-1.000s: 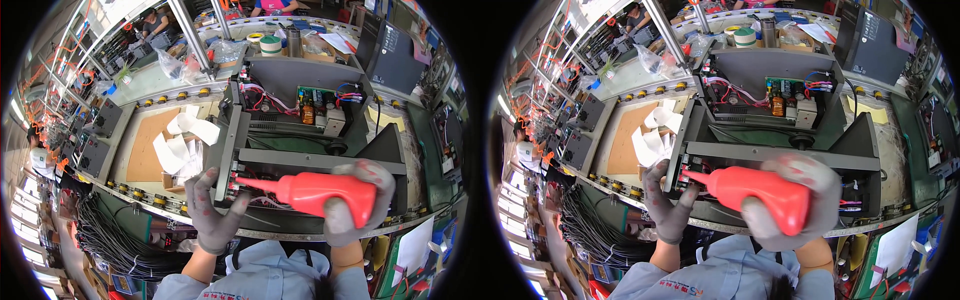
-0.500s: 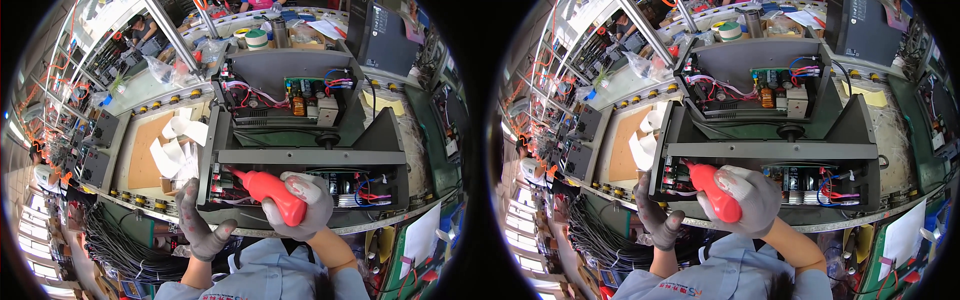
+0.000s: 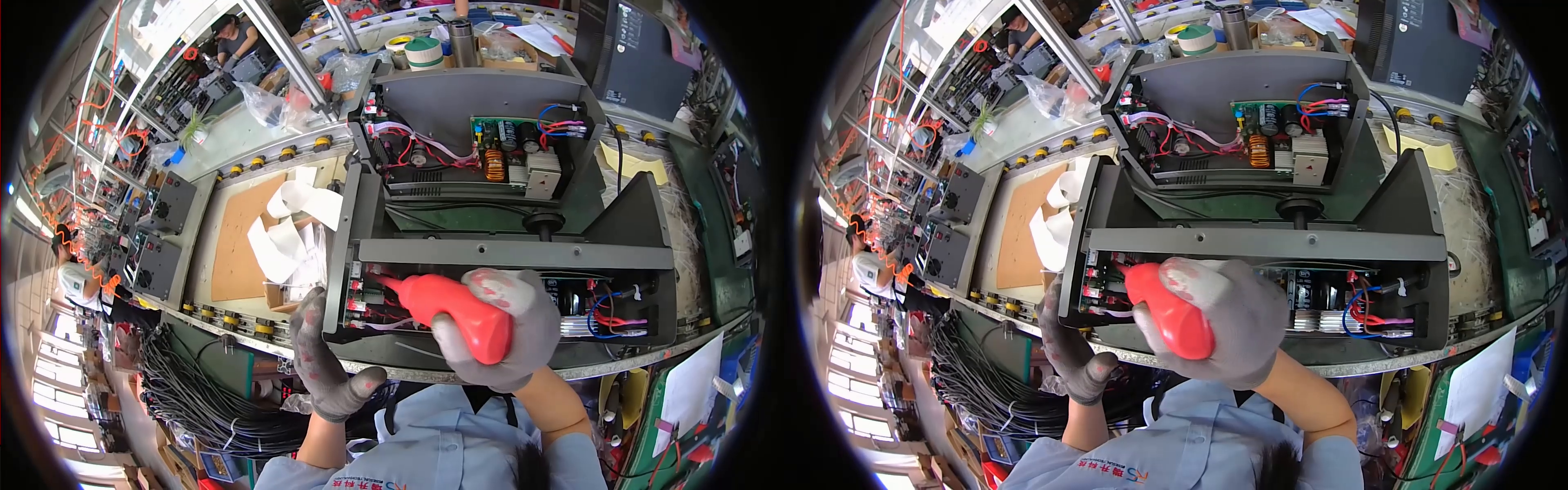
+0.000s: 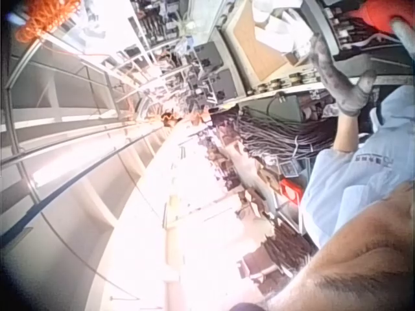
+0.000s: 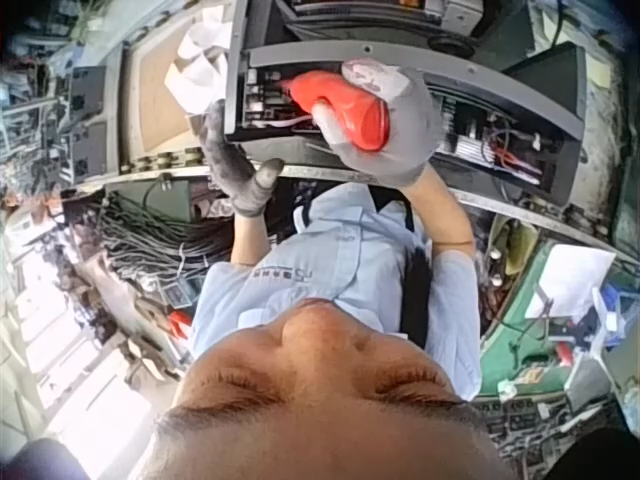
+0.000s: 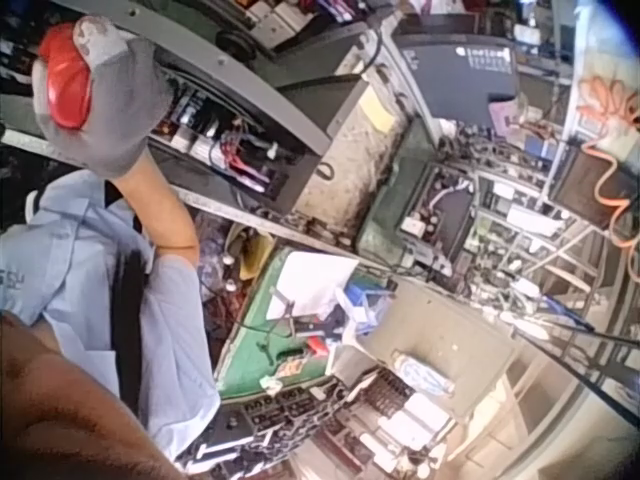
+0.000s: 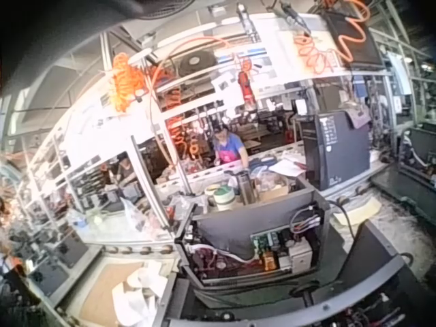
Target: Clean internal components of an electronics box with an air blower, apply identifying labels, and secure components using a hot glue gun.
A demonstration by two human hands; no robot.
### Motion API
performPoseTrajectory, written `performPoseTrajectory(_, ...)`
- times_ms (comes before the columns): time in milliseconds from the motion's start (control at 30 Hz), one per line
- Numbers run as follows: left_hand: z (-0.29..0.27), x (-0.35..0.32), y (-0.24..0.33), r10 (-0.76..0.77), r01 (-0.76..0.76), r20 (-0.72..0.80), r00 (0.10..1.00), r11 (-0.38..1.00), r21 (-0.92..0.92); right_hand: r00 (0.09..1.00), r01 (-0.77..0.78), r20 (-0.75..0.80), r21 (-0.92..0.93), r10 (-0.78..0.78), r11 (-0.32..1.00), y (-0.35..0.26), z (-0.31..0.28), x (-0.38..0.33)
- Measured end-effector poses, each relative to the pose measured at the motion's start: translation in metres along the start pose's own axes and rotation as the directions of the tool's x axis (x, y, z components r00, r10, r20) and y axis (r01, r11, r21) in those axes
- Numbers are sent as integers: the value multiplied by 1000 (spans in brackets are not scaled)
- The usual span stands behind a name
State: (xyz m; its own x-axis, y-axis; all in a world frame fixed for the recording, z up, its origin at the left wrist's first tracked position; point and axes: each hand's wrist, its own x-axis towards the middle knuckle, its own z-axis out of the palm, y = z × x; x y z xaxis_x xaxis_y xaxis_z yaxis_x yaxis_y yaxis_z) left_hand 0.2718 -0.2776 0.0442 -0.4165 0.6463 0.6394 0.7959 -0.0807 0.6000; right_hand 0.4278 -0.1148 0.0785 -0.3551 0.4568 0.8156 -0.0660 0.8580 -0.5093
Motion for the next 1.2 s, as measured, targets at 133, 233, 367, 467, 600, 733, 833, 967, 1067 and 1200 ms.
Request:
performPoseTrajectory(133, 1, -3, -4, 52, -52, 2, 999, 999, -13, 947, -103, -294, 102, 129, 989, -6, -25, -23)
performPoseTrajectory(233, 3, -3, -4, 86, -89, -58, 995, 994, -68, 783, -86, -503, 497, 367, 864, -8, -42, -39)
performPoseTrajectory(367, -1, 1, -2, 1, -29, -176, 984, 987, -158, 690, -88, -655, 348, 309, 934, -11, -70, -47)
performPoseTrajectory(467, -3, -3, -3, -92, 64, -239, 967, 991, -121, 498, -82, -738, 482, 455, 872, -28, -98, -58)
performPoseTrajectory(600, 3, -17, -24, -305, 307, -278, 911, 951, -38, 224, -170, -933, 246, 281, 954, -44, -185, -74)
performPoseTrajectory(733, 22, -29, -63, -333, 283, -352, 875, 941, -186, 403, -170, -886, 176, 232, 970, -47, -282, -95)
performPoseTrajectory(833, 33, -40, -92, -421, 319, -286, 861, 884, -343, 458, -439, -816, 138, 353, 888, -23, -319, -146)
performPoseTrajectory(967, 45, -64, -101, -393, 447, -385, 835, 892, 60, 461, -751, -878, -307, 131, 584, 93, -375, -251)
performPoseTrajectory(1067, 48, -73, -83, -622, 614, -298, 724, 778, -131, 778, -504, -610, -749, 151, -430, 152, -406, -297)
performPoseTrajectory(1200, 46, -52, -59, -678, 401, -203, 706, 619, -675, 612, -788, -778, -588, -139, -181, 92, -368, -247)
